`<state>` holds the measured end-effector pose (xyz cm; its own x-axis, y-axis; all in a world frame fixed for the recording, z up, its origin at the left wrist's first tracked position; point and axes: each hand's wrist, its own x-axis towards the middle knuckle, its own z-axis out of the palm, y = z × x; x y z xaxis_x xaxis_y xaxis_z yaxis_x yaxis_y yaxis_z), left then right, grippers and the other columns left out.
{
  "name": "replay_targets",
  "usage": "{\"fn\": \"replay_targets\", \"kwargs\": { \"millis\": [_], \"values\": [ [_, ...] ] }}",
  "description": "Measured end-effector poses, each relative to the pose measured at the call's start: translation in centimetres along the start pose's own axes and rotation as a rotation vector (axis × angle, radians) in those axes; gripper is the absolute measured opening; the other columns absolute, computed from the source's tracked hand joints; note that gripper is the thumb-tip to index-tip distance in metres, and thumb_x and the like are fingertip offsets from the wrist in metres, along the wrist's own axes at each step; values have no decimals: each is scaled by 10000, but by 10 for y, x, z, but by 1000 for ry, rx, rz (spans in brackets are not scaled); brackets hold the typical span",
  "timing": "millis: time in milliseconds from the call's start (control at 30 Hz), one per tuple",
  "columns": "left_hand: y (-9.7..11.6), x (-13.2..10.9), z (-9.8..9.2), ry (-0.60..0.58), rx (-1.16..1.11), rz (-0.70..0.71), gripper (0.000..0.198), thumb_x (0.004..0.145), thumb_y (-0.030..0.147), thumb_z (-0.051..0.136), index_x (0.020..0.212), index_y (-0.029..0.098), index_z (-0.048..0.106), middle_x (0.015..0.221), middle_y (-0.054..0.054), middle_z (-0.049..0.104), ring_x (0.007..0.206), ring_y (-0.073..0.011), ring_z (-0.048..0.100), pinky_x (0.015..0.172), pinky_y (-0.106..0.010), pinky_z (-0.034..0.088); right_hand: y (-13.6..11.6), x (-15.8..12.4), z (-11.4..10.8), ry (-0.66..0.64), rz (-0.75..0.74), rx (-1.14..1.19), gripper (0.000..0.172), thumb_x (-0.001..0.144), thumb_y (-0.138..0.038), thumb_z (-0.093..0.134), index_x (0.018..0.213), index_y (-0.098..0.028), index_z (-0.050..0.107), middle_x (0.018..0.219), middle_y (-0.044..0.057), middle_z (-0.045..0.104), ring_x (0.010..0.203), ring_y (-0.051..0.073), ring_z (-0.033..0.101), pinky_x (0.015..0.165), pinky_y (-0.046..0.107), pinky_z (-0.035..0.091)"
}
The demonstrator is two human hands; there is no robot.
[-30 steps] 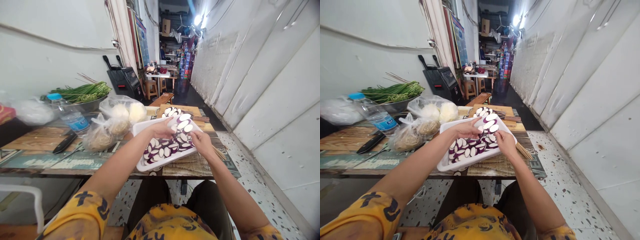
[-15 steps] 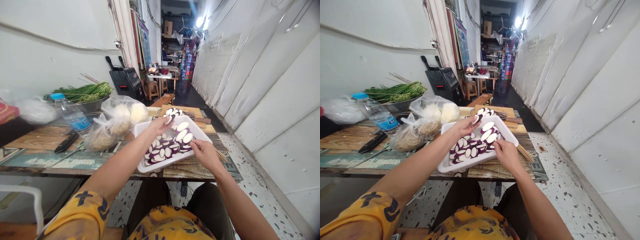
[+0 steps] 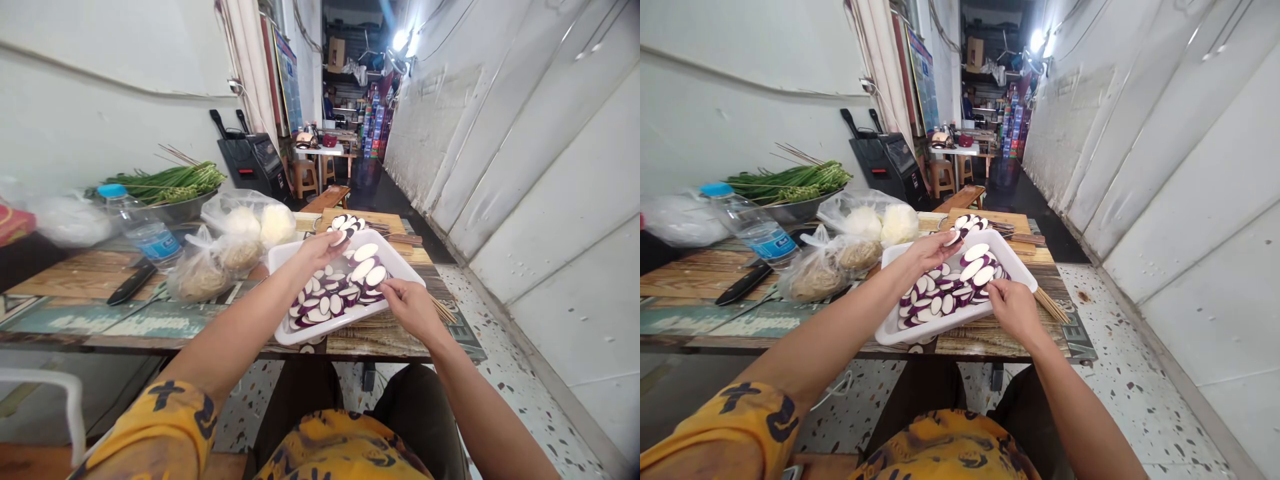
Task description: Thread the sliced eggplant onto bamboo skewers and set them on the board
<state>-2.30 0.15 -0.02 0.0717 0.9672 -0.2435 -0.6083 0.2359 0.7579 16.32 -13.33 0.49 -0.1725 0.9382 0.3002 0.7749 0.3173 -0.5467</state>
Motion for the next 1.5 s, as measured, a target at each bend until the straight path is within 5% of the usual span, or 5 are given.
{"fn": "replay_targets", "kwargs": {
  "millis": [600, 1500],
  "values": [
    [3, -4, 5, 76, -43, -67, 109, 743, -10, 562, 741, 99, 567, 716, -51, 627, 689, -115, 624, 636, -223, 552, 1, -1, 0, -2, -7, 26, 306, 838, -291, 383, 617, -175, 561, 540, -22, 496, 525, 110, 434, 503, 211, 265],
    [-2, -15, 13, -1, 15, -57, 103, 715, -23, 583, 715, 80, 577, 709, -69, 616, 768, -158, 629, 700, -273, 558, -2, -4, 14, 44, 13, -130, 287, 845, -285, 376, 616, -194, 522, 561, 10, 564, 531, 131, 486, 503, 236, 231]
  ]
}}
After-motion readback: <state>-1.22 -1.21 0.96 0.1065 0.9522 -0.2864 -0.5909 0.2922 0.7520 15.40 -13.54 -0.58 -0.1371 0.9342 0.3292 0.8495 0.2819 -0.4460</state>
